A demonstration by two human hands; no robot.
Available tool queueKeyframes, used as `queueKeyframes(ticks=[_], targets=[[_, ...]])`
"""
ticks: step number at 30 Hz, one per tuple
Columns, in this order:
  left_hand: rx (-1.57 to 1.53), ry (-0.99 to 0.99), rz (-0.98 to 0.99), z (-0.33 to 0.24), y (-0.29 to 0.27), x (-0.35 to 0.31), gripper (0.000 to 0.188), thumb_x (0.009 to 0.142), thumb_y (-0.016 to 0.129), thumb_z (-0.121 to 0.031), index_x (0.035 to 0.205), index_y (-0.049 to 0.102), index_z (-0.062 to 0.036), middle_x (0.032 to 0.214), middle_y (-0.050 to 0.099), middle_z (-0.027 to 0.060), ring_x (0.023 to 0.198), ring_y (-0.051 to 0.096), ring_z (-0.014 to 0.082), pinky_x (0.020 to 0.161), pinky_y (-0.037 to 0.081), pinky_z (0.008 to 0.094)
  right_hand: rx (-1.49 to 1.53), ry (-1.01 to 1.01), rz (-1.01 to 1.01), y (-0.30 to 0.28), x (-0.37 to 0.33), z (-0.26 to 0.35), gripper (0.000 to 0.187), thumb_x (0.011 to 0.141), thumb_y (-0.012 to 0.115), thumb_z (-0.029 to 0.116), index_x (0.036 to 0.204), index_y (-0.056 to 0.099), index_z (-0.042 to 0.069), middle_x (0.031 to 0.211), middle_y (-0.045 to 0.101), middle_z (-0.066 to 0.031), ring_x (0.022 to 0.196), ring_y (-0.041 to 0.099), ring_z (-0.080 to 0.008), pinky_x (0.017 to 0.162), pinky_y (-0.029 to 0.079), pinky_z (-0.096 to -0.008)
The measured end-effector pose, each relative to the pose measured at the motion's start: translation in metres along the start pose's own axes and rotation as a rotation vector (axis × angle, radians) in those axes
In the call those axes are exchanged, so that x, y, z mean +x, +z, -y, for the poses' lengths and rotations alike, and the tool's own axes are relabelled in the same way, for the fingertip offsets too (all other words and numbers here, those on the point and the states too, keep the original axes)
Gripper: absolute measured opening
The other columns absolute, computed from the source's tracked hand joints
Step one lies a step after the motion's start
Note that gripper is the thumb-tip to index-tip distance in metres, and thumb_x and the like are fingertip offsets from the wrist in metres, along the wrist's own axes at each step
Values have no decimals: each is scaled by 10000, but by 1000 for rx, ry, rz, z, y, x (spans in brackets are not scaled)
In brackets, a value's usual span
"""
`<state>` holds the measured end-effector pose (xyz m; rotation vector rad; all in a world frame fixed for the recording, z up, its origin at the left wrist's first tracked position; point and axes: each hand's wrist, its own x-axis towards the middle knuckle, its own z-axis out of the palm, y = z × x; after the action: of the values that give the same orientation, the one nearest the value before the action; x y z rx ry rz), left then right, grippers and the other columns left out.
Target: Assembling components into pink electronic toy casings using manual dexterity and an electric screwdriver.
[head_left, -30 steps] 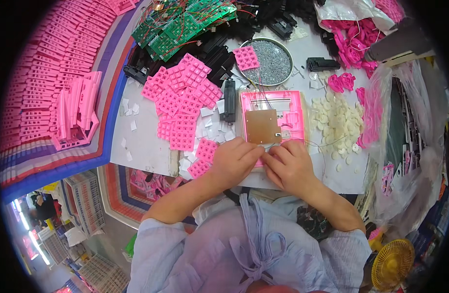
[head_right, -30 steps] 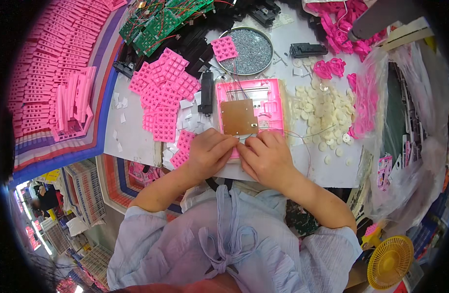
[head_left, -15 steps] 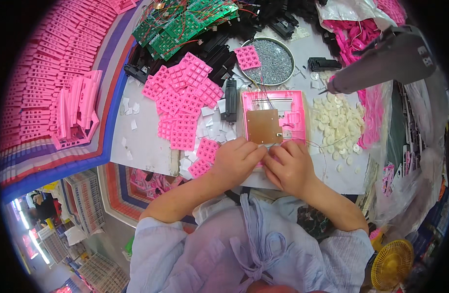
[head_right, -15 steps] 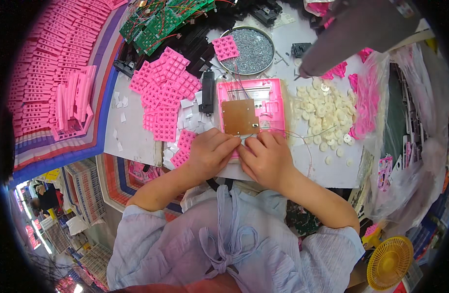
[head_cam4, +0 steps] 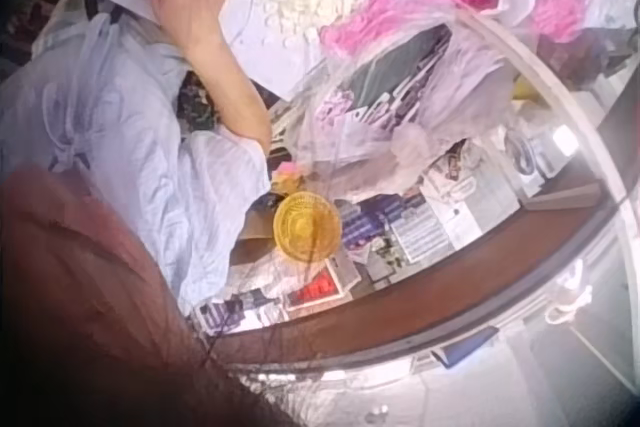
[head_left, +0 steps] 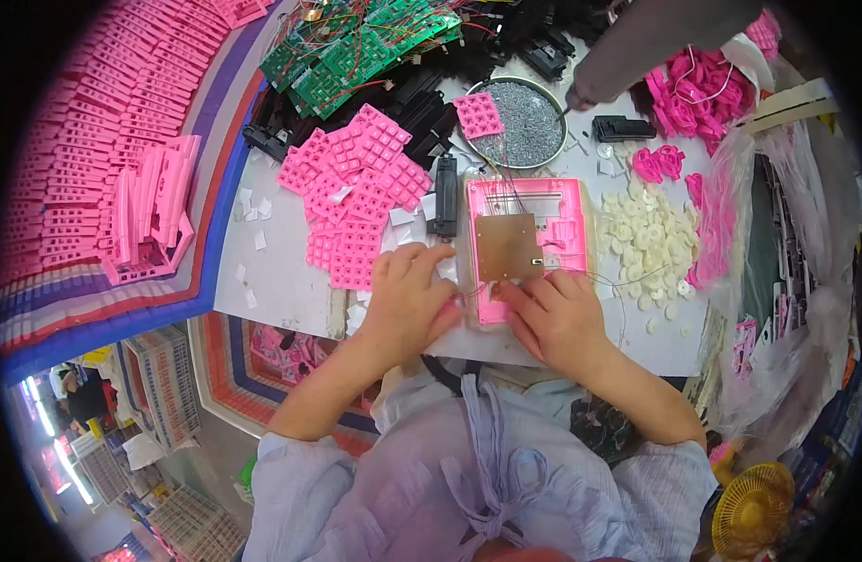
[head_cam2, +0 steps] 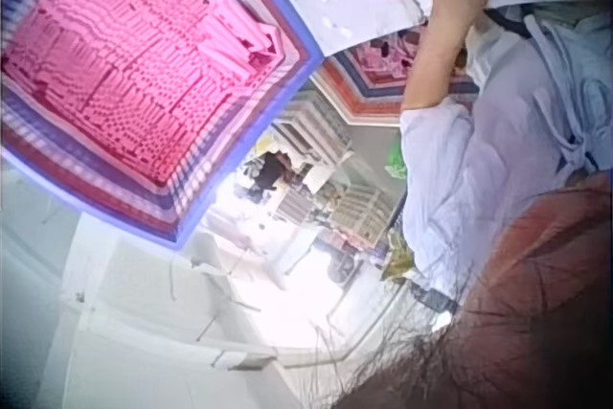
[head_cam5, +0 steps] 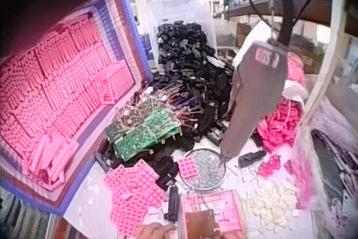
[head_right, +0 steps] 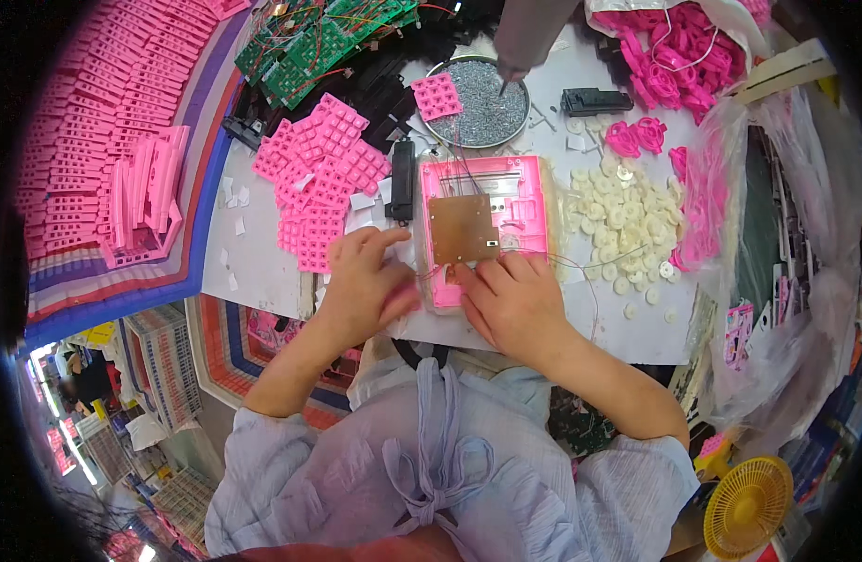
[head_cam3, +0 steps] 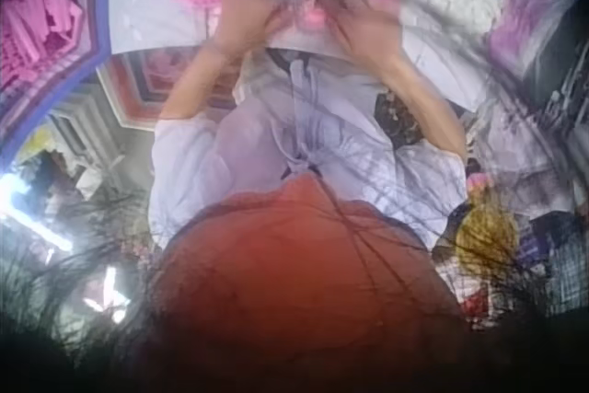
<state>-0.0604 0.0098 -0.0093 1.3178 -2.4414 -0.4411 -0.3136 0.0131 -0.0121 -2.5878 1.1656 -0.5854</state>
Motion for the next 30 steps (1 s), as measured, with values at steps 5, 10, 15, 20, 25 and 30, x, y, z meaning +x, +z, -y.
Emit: queueKeyframes(ticks=[5,10,15,20,25,30], targets=[[-436,-134,-41,19,-14,9,132,810,759,-178,803,672,-78,1168,651,110,923,606,238,778,453,362,-132,-41,57,-1,2,3,403,827,710,261,1207,670,133,916,569,-10,873,549,-209,718,412,-376],[-1017,-421,82,18,-8,39,206,951,648,-169,788,641,-44,1071,698,109,784,631,124,636,469,253,-55,-93,219,-16,11,-4,412,844,703,286,1237,654,171,932,566,-21,897,554,-211,724,424,-372],[-1561,-607,245,11,2,45,255,1002,584,-217,948,669,17,1037,713,118,832,654,124,682,525,267,-19,-141,337,-27,15,-9,409,857,695,257,1260,654,192,976,564,-21,948,550,-216,745,443,-372],[-1508,-477,174,3,1,33,408,1033,510,-329,1084,672,42,1034,709,134,851,666,159,749,559,314,153,-101,360,-26,10,-25,370,856,699,249,1217,677,171,979,578,-19,953,552,-218,734,456,-373],[-1415,-462,226,-4,1,31,590,1060,384,-465,1096,675,46,1012,691,123,849,656,178,788,540,312,9,-139,148,-21,10,-11,271,844,706,241,1092,720,133,884,561,-23,861,561,-229,688,475,-370],[-1238,-277,224,-19,-3,36,596,1073,325,-423,1057,674,61,938,668,105,811,631,171,769,514,306,288,24,-36,-42,6,-28,382,792,739,131,1167,676,95,1041,633,-67,911,616,-282,763,523,-387]])
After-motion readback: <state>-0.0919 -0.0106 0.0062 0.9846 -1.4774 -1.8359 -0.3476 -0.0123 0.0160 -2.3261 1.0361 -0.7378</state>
